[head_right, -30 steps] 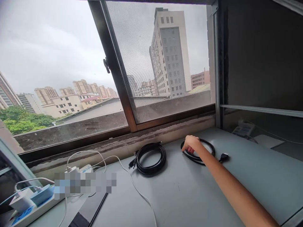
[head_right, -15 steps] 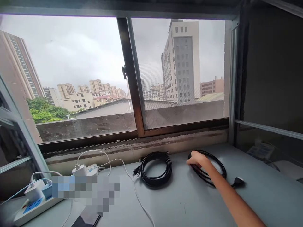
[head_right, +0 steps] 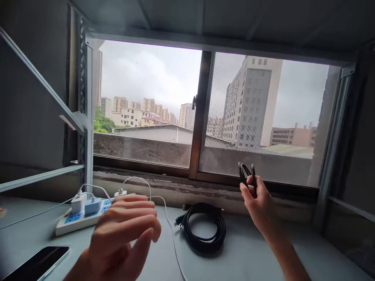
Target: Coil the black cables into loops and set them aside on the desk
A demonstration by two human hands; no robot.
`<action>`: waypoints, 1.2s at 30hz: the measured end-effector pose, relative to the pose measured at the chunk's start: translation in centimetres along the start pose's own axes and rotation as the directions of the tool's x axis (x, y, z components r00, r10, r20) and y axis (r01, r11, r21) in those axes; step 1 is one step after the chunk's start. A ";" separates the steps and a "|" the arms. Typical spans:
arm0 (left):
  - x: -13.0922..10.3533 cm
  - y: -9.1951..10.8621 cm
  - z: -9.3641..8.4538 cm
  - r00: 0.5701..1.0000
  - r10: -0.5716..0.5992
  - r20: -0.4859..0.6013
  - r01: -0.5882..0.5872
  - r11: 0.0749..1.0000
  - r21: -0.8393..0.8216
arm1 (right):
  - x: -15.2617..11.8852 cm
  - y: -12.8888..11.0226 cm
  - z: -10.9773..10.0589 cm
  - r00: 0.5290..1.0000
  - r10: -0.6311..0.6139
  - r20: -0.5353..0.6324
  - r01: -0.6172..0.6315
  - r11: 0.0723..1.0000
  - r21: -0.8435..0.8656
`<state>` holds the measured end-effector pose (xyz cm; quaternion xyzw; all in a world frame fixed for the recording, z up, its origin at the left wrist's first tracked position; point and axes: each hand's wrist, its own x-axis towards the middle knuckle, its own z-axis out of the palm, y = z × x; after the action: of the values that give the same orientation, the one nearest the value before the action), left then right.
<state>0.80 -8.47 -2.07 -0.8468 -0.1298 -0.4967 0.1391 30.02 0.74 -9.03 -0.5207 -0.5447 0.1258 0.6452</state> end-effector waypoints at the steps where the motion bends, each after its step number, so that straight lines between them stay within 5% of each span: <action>1: 0.1 -0.4 0.3 0.999 -0.046 0.028 0.047 0.998 -0.036 | -1.0 -1.6 0.9 0.998 -0.034 0.057 0.033 0.999 0.022; 4: 0.0 -1.7 1.1 0.936 -0.321 0.142 0.334 0.938 -0.086 | -3.9 -6.4 3.5 0.973 -0.161 0.163 0.171 0.984 -0.052; 7: -0.1 -2.9 1.7 0.763 -0.576 0.293 0.630 0.764 -0.138 | -5.5 -10.0 5.7 0.930 -0.317 0.187 0.333 0.941 -0.060; 10: 0.1 -4.1 1.4 0.592 -0.641 0.489 0.805 0.508 -0.307 | -6.2 -12.2 7.6 0.876 -0.465 0.132 0.472 0.881 -0.025; 12: 0.4 -4.7 0.8 0.541 -0.576 0.612 0.840 0.341 -0.422 | -6.5 -12.9 8.7 0.841 -0.517 0.160 0.519 0.854 0.035; 15: 0.6 -5.1 -0.3 0.518 -0.532 0.670 0.848 0.220 -0.481 | -6.9 -13.1 10.1 0.826 -0.513 0.235 0.483 0.858 0.177; 22: 0.5 -6.7 0.2 0.510 -0.676 0.532 0.805 0.157 -0.572 | -6.1 -12.2 10.9 0.874 -0.270 0.405 0.157 0.944 0.290; 28: 0.6 -8.6 0.0 0.504 -0.701 0.504 0.705 -0.003 -0.709 | -3.4 -10.9 9.5 0.934 -0.148 0.325 -0.068 0.819 0.570; 32: 0.6 -9.4 -1.3 0.543 -0.702 0.461 0.709 0.089 -0.700 | -2.6 -11.1 8.0 0.967 -0.107 0.230 -0.075 0.746 0.661; 36: 0.4 -9.6 -1.8 0.557 -0.666 0.496 0.747 0.140 -0.650 | -3.1 -11.5 7.3 0.971 -0.200 0.128 0.103 0.840 0.533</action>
<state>-3.89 -0.19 0.13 -0.6629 -0.2729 -0.4621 -0.5221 18.11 -2.57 -2.47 -0.2675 -0.5849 0.2636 0.7190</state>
